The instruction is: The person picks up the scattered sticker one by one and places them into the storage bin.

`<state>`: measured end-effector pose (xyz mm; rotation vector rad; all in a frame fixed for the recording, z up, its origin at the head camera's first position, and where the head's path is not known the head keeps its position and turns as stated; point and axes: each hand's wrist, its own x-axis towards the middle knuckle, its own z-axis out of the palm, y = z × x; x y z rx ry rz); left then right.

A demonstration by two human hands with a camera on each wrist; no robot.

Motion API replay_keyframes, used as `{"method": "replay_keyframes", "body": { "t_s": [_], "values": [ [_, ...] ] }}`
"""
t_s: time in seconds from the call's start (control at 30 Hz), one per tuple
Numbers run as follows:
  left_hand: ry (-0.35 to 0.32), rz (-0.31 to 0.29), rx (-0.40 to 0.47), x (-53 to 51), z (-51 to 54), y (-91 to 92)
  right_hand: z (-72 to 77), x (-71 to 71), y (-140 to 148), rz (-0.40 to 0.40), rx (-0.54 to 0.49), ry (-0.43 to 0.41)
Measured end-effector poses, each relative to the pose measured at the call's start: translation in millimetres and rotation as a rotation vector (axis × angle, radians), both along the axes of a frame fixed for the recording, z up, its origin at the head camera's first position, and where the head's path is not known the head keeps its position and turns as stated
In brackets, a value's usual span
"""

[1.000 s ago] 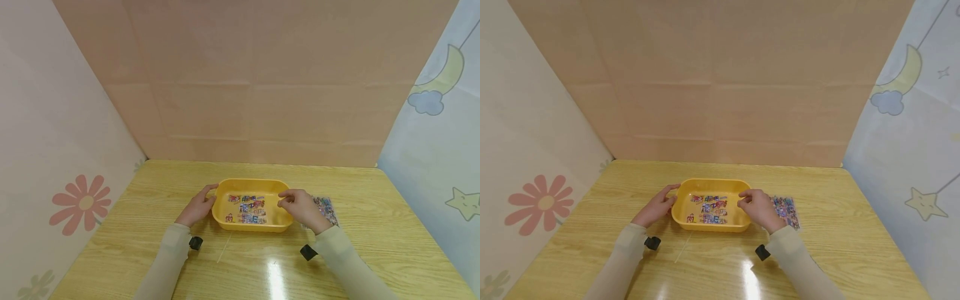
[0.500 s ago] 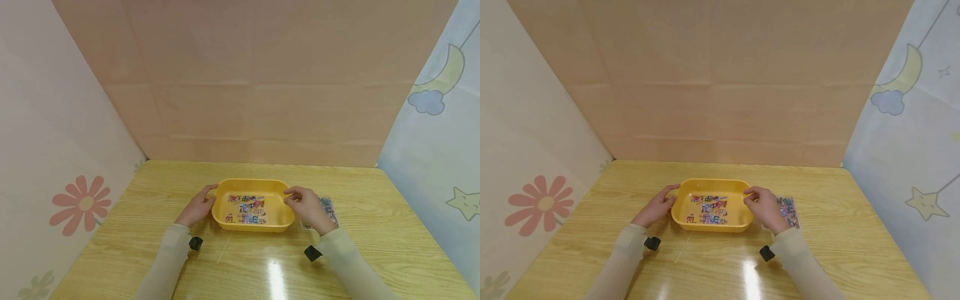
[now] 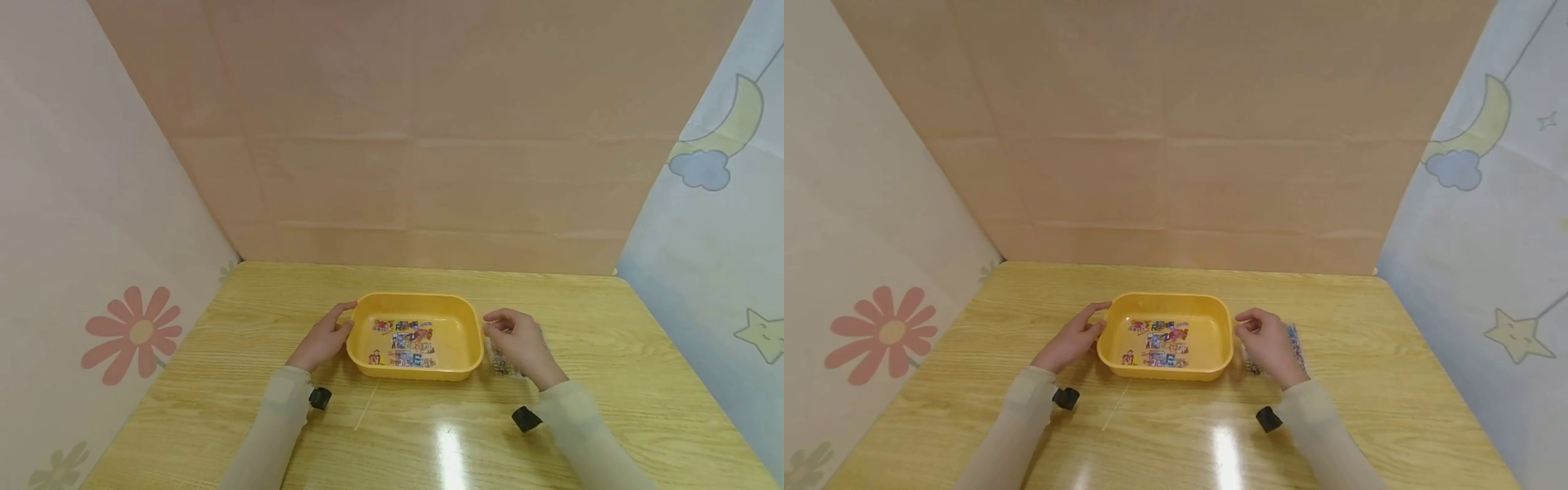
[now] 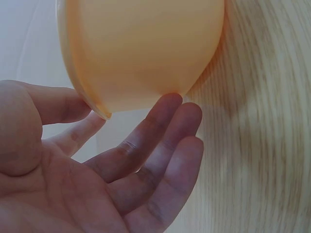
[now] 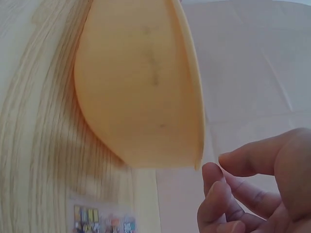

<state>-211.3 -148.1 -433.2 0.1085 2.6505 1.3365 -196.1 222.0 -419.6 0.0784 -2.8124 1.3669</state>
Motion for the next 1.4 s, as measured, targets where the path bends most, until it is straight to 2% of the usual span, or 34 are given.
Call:
{"method": "replay_keyframes", "body": {
  "t_s": [0.4,0.67,0.93,1.17,1.4],
  "values": [
    [0.002,-0.002,-0.012,-0.7,-1.6,0.1,-11.3,0.7,26.1,-0.016,0.134,0.011],
    [-0.007,-0.004,-0.004,-1.0,-2.0,0.7,-15.2,7.4,40.9,-0.016,0.216,0.005],
    [-0.012,-0.003,-0.006,-1.1,-1.6,1.2,-21.0,5.6,58.6,0.024,0.331,0.019],
    [-0.015,-0.003,-0.014,-1.7,-2.5,1.0,-25.9,4.1,69.9,0.053,0.351,-0.074],
    [-0.016,-0.003,-0.014,-1.9,-2.8,0.8,-33.4,2.8,77.0,0.066,0.377,-0.090]
  ]
}}
